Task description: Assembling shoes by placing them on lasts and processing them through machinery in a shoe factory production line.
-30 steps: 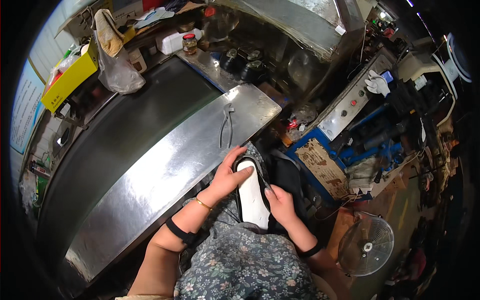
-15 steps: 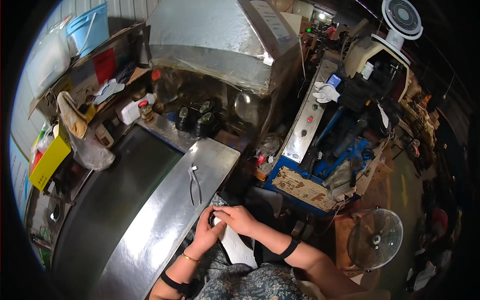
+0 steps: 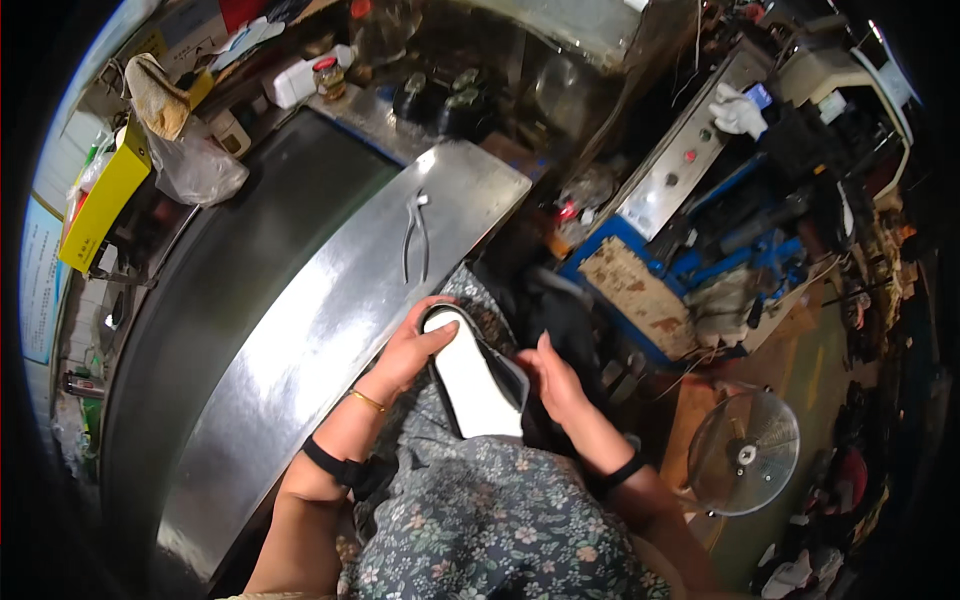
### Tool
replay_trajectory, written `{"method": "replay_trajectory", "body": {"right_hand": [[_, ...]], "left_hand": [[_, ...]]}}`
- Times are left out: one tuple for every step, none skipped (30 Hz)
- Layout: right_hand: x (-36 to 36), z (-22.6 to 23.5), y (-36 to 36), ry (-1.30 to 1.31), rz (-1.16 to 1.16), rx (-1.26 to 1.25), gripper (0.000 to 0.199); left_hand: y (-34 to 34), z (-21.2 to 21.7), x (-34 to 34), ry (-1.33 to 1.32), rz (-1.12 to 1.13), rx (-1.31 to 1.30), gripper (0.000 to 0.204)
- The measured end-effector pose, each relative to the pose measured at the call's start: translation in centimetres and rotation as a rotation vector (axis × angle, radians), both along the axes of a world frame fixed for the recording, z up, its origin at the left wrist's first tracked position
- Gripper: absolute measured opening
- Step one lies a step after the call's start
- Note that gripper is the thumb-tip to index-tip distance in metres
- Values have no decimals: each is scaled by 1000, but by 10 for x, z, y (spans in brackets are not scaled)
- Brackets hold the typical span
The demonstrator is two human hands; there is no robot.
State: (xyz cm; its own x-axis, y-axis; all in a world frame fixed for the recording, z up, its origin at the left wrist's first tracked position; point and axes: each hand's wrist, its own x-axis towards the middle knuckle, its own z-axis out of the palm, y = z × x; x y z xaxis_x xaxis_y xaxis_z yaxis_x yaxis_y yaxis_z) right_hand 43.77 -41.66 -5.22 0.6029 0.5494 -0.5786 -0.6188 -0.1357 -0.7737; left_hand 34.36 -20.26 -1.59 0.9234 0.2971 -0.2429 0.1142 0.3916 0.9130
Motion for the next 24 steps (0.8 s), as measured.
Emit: {"method": "replay_trajectory", "body": {"right_hand": [[-5,-4,10,84,-94,-61,67],[-13,-23,11,-87,91,-161,70],[-16,-41,11,-260,273,-252,73],[-6,-20,12,-375,557,-407,74],[-10,0,18,-672,585,-387,69],[-13,13,22,-846,608,-482,67],[-18,25,30,-1018,629,-580,65],[-18,39,37,-1001,604,-579,65],[-14,53,43,-973,683,-650,59],[-11,61,44,-942,762,-720,54],[-8,55,41,-926,731,-721,54],[-6,40,36,-872,652,-595,55],[0,24,31,-820,571,-471,57],[14,8,19,-558,575,-55,61],[12,5,6,-8,484,17,66],[9,3,-12,-136,510,70,66],[1,1,-27,-260,547,116,66],[-23,-15,-36,-630,507,-101,66],[-32,7,-33,-623,646,-365,67],[-32,29,-29,-629,700,-357,68],[-22,46,-22,-658,748,-352,69],[-21,47,-15,-685,731,-366,70],[-21,37,-11,-697,735,-359,70],[-16,18,-7,-550,573,-127,70]], "left_hand": [[-4,-4,-1,12,-11,49,37],[-9,-7,-2,18,5,71,37],[-12,-9,0,23,18,99,37],[-11,-12,-1,43,17,53,37],[-10,-14,1,59,2,60,37],[-13,-13,6,58,15,132,37],[-15,-13,7,55,29,204,36],[-15,-13,8,71,34,235,37],[-15,-12,11,77,4,248,37],[-14,-10,14,97,29,204,39],[-14,-8,16,118,54,162,40],[-11,-11,16,118,15,109,43],[-13,-10,17,124,-21,126,43],[-17,-9,16,130,-6,177,43],[-17,-11,15,135,19,227,43],[-15,-14,14,102,14,261,44],[-15,-13,18,105,-1,266,44],[-18,-10,21,102,-20,238,43],[-17,-9,13,115,-37,211,43],[-16,-10,13,112,-10,285,40],[-15,-6,22,128,31,262,37],[-12,-5,24,148,7,250,39],[-7,-6,23,167,-13,238,41],[-5,-6,28,89,-62,78,45]]}}
